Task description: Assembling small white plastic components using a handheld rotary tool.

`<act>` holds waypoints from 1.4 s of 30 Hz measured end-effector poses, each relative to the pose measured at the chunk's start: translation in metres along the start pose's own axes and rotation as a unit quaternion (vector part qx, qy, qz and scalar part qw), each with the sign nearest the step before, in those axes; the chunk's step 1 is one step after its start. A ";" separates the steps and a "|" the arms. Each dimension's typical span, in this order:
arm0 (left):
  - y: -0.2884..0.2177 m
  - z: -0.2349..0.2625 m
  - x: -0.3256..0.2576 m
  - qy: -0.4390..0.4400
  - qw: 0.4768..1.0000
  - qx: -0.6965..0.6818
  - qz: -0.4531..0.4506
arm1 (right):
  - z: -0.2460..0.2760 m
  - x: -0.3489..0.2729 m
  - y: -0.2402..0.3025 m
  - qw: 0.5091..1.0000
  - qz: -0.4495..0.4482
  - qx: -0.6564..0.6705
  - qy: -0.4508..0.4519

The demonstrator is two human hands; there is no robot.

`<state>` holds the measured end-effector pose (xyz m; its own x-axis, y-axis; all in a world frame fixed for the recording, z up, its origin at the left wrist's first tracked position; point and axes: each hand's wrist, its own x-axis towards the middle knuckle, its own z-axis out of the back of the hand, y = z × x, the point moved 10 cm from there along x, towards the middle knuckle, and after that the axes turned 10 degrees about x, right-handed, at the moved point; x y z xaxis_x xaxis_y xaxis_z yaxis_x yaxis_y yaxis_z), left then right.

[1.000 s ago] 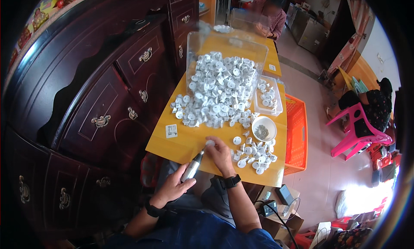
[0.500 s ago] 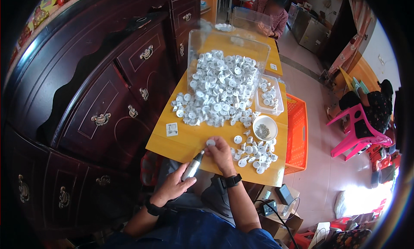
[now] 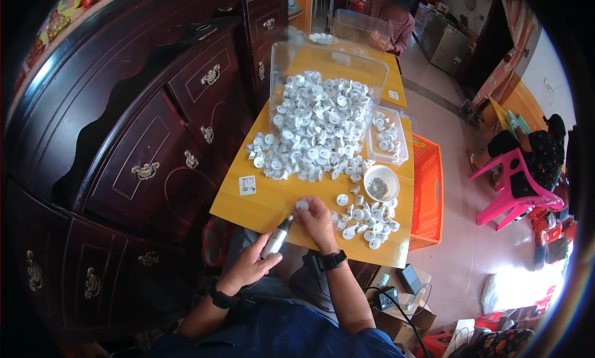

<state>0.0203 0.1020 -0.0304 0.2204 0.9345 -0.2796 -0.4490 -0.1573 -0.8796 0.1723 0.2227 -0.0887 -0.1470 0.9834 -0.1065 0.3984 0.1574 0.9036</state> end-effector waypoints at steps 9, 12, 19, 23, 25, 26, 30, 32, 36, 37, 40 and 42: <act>0.000 -0.002 0.001 0.010 1.000 -0.020 0.006 | -0.002 -0.003 0.004 1.000 0.003 -0.026 -0.005; 0.003 -0.001 0.001 0.005 1.000 -0.014 0.009 | -0.002 -0.002 0.003 1.000 0.011 -0.026 -0.005; 0.001 -0.001 0.001 0.007 1.000 -0.021 0.006 | -0.002 -0.004 0.008 0.997 0.041 -0.060 -0.016; 0.004 -0.001 0.001 0.006 1.000 -0.020 0.009 | 0.000 -0.004 0.006 0.997 0.048 -0.058 -0.023; 0.009 0.000 0.002 0.003 1.000 -0.022 0.012 | -0.003 -0.004 0.002 0.995 0.030 -0.099 0.006; 0.010 0.000 0.002 0.005 1.000 -0.023 0.010 | -0.003 -0.004 0.000 0.995 0.029 -0.098 0.006; 0.011 0.000 0.004 0.019 0.999 -0.044 0.007 | -0.006 -0.005 0.006 0.993 0.052 -0.108 -0.003; 0.008 0.000 0.004 0.028 0.998 -0.054 0.010 | -0.004 -0.005 0.006 0.992 0.059 -0.112 -0.012; 0.014 -0.004 0.006 0.047 0.994 -0.096 0.020 | -0.005 -0.005 0.008 0.989 0.073 -0.127 -0.002; 0.014 -0.004 0.006 0.046 0.994 -0.096 0.021 | -0.006 -0.005 0.009 0.989 0.072 -0.131 -0.001; 0.013 -0.005 0.006 0.051 0.994 -0.095 0.021 | -0.008 -0.006 0.012 0.986 0.069 -0.154 0.003; 0.009 -0.005 0.006 0.047 0.993 -0.109 0.016 | -0.006 -0.005 0.009 0.988 0.065 -0.142 0.002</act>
<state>0.0215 0.1043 -0.0417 0.2929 0.8957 -0.3345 -0.2604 -0.2619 -0.9293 0.1707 0.2182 -0.0775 -0.1143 0.9933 0.0197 0.1447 -0.0030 0.9895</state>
